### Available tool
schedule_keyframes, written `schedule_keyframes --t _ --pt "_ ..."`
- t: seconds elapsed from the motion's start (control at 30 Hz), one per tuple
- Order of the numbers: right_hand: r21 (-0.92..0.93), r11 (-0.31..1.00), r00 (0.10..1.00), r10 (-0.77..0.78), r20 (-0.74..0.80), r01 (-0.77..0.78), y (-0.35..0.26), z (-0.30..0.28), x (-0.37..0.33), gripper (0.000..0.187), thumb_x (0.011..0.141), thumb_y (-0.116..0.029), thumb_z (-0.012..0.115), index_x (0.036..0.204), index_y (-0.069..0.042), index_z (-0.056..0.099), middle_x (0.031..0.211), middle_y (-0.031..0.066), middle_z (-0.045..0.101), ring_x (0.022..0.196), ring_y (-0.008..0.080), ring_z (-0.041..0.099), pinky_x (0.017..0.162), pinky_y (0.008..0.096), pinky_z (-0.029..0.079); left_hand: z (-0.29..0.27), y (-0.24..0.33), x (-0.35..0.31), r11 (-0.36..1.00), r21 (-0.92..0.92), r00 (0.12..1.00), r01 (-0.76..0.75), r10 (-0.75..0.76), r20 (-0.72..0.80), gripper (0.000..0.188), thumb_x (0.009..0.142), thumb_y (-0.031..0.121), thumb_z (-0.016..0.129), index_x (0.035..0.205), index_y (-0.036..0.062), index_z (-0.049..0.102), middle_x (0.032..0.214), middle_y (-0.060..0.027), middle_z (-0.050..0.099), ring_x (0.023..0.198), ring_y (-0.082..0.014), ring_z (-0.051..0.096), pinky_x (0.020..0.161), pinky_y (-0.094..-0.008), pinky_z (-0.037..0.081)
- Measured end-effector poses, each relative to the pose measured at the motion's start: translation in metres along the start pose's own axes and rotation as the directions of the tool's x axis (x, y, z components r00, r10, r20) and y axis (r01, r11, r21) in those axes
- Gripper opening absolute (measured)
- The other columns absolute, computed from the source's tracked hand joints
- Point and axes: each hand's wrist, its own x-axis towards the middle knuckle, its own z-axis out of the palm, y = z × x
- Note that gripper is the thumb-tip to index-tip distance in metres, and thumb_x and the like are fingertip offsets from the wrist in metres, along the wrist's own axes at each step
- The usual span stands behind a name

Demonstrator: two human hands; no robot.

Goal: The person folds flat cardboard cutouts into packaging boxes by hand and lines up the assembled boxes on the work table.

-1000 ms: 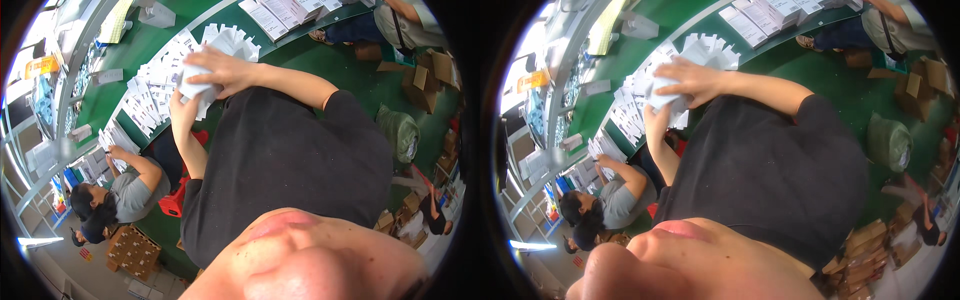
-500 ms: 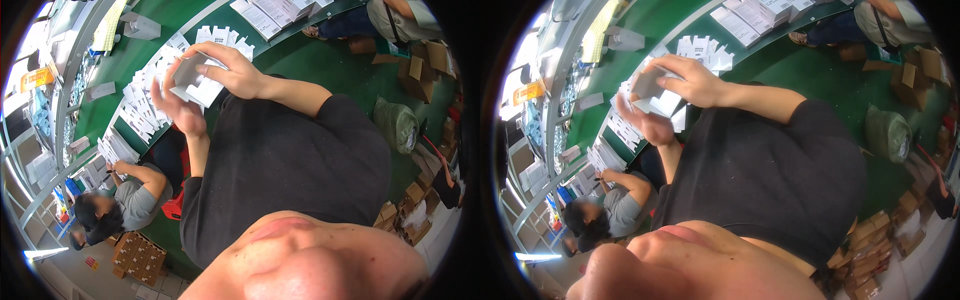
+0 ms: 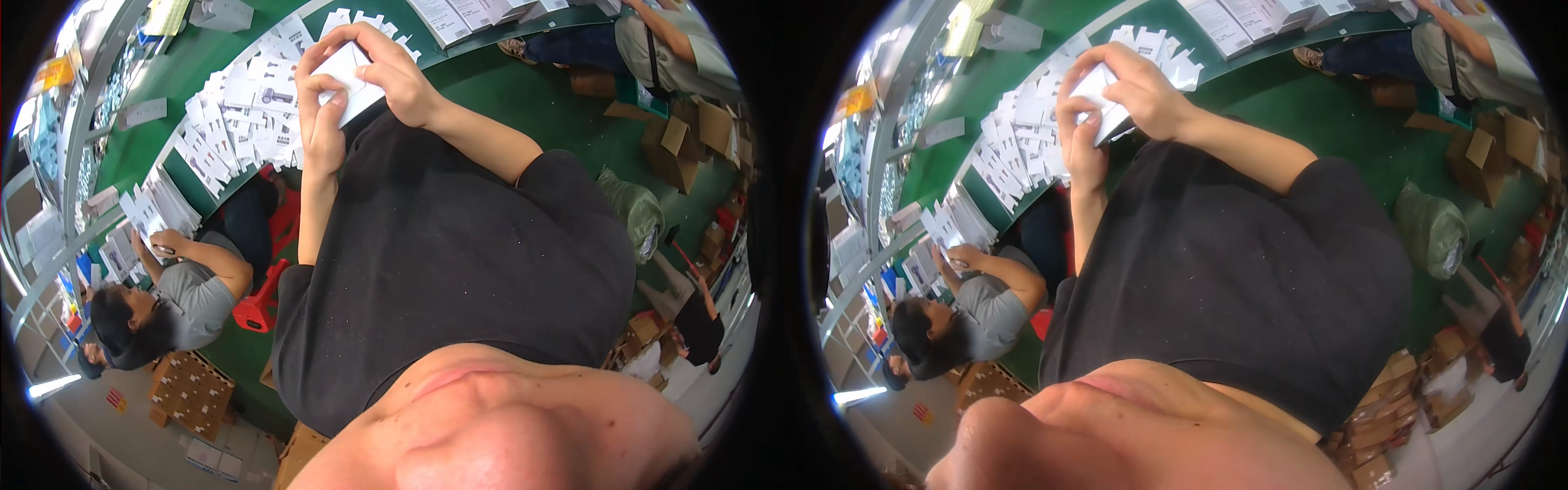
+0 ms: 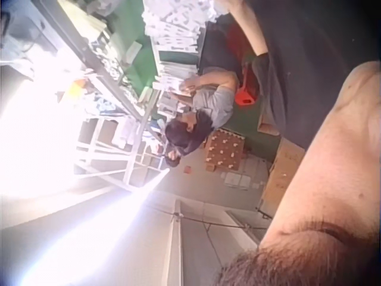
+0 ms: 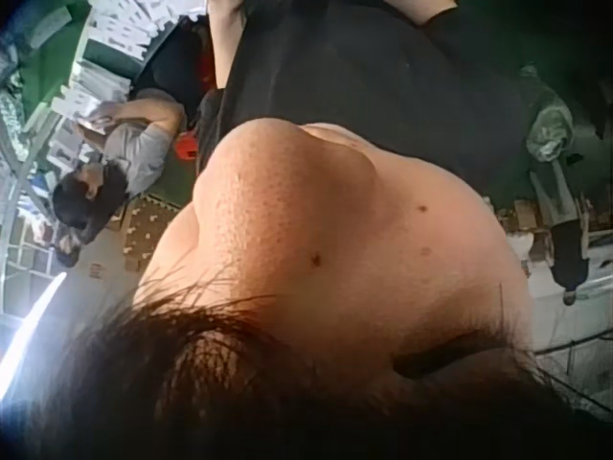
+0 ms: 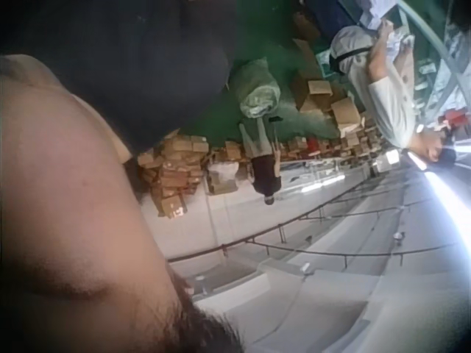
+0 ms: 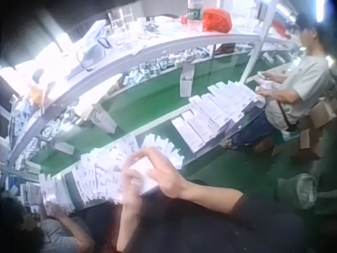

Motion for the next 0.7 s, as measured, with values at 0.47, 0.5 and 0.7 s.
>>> schedule_keyframes --t 0.47,0.5,0.7 --pt "0.096 0.969 0.971 0.217 0.097 -0.226 0.013 -0.015 -0.017 0.054 0.074 0.004 0.051 0.127 -0.005 0.058 0.124 0.0121 0.062 0.111 0.0225 0.061 0.095 0.0303 0.048 0.001 0.012 -0.014 0.995 0.089 0.999 -0.034 0.031 0.04 0.092 0.081 0.01 0.076 0.156 0.0063 0.023 0.15 -0.0222 0.041 0.131 -0.0365 0.05 0.11 -0.0449 0.039" --pt "0.097 0.969 0.97 0.219 0.101 -0.229 0.012 -0.014 -0.02 0.054 0.074 0.004 0.051 0.127 -0.005 0.058 0.124 0.0121 0.062 0.111 0.0225 0.061 0.095 0.0303 0.048 0.002 0.01 -0.016 0.995 0.09 0.999 -0.032 0.029 0.036 0.092 0.081 0.01 0.076 0.156 0.0063 0.023 0.15 -0.0222 0.041 0.131 -0.0365 0.05 0.11 -0.0449 0.039" --pt "0.134 0.92 0.926 0.351 0.136 -0.368 -0.003 -0.005 -0.031 0.051 0.077 -0.001 0.062 0.127 -0.006 0.058 0.125 0.0119 0.063 0.111 0.0245 0.061 0.096 0.0328 0.048 0.008 0.002 -0.035 0.938 0.345 0.999 -0.003 0.015 -0.034 0.114 0.073 0.012 0.087 0.159 0.0064 0.013 0.146 -0.0225 0.047 0.125 -0.037 0.056 0.103 -0.0425 0.046"
